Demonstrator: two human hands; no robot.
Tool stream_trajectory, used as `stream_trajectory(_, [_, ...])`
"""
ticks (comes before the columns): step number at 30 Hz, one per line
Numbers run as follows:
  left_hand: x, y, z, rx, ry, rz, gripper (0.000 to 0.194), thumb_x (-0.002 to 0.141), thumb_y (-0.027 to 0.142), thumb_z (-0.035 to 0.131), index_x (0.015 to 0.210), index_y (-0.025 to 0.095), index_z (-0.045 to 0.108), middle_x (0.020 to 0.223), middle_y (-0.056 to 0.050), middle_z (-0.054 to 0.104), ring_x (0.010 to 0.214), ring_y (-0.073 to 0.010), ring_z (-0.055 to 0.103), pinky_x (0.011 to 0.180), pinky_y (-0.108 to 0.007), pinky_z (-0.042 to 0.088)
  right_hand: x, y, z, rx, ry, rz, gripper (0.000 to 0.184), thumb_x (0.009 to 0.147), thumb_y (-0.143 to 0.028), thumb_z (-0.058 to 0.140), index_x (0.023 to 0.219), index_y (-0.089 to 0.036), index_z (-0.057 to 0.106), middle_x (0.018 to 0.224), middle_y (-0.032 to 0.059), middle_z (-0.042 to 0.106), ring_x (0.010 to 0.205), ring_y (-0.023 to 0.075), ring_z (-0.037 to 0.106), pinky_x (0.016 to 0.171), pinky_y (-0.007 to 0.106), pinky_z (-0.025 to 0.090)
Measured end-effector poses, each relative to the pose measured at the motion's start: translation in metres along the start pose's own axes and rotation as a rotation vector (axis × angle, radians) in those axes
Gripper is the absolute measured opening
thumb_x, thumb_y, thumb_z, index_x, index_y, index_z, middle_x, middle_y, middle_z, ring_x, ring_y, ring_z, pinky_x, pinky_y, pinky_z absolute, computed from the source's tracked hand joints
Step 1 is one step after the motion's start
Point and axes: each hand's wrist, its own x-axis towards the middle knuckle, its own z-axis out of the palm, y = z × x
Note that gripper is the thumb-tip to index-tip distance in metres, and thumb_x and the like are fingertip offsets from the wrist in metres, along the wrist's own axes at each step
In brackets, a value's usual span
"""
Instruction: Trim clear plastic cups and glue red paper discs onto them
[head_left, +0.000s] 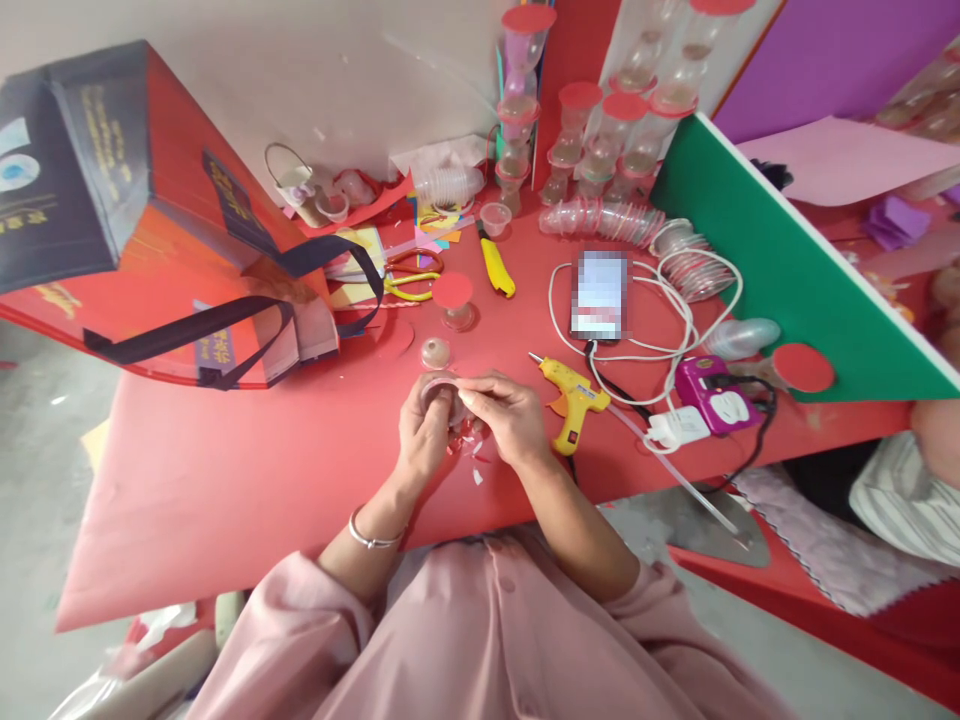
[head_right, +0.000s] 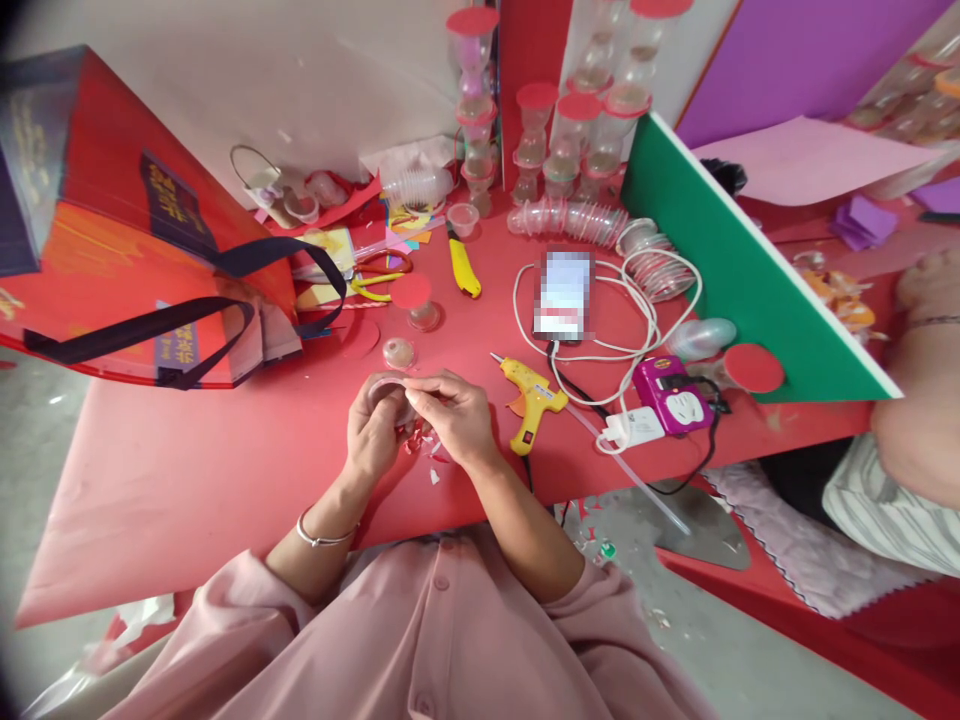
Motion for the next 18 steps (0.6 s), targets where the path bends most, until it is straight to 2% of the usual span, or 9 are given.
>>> stream_trajectory(4, [0.0000,-0.0002,0.0027,-0.013,0.019,0.014,0.008,0.090,0.027,0.062,0.095,0.023,0.067,0.069,0.002,0.056,0.050,-0.0101,0.046,0.046,-0.021,0.039,-0.0013,-0.0010,0.0012,0.008,-0.009,-0.018,0.016,0.085,-0.038,0.079,0.095,-0.027,0.084,0.097,0.0028,0.076,0.077,0.0153,0.067,0.062,0.026,0.055])
stream_trajectory(9, [0.0012,-0.0001,0.0052,-0.092,0.032,0.022,0.005,0.090,0.028,0.061,0.091,0.023,0.063,0.059,0.005,0.048,0.044,-0.0096,0.039,0.041,-0.020,0.034,-0.0034,-0.0031,0.0004,-0.034,-0.094,-0.023,0.025,0.089,-0.041,0.074,0.110,-0.029,0.083,0.099,0.0026,0.073,0.072,0.0128,0.064,0.061,0.025,0.055])
stream_trajectory(12, [0.0012,-0.0021,0.0035,-0.043,0.037,0.053,0.005,0.089,0.027,0.061,0.090,0.022,0.064,0.061,0.004,0.052,0.047,-0.0099,0.042,0.044,-0.020,0.037,-0.0031,-0.0023,-0.0003,-0.036,-0.067,-0.022,0.023,0.089,-0.042,0.074,0.105,-0.028,0.084,0.095,0.0019,0.072,0.064,0.0108,0.060,0.056,0.025,0.053])
stream_trajectory(18, [-0.0014,-0.0012,0.0016,0.028,-0.003,0.096,0.010,0.090,0.022,0.057,0.093,0.021,0.066,0.063,0.003,0.052,0.050,-0.0100,0.041,0.050,-0.021,0.038,-0.0013,0.0009,-0.0013,0.023,-0.042,-0.002,0.017,0.085,-0.039,0.079,0.095,-0.026,0.083,0.093,0.0019,0.074,0.065,0.0119,0.063,0.056,0.025,0.052])
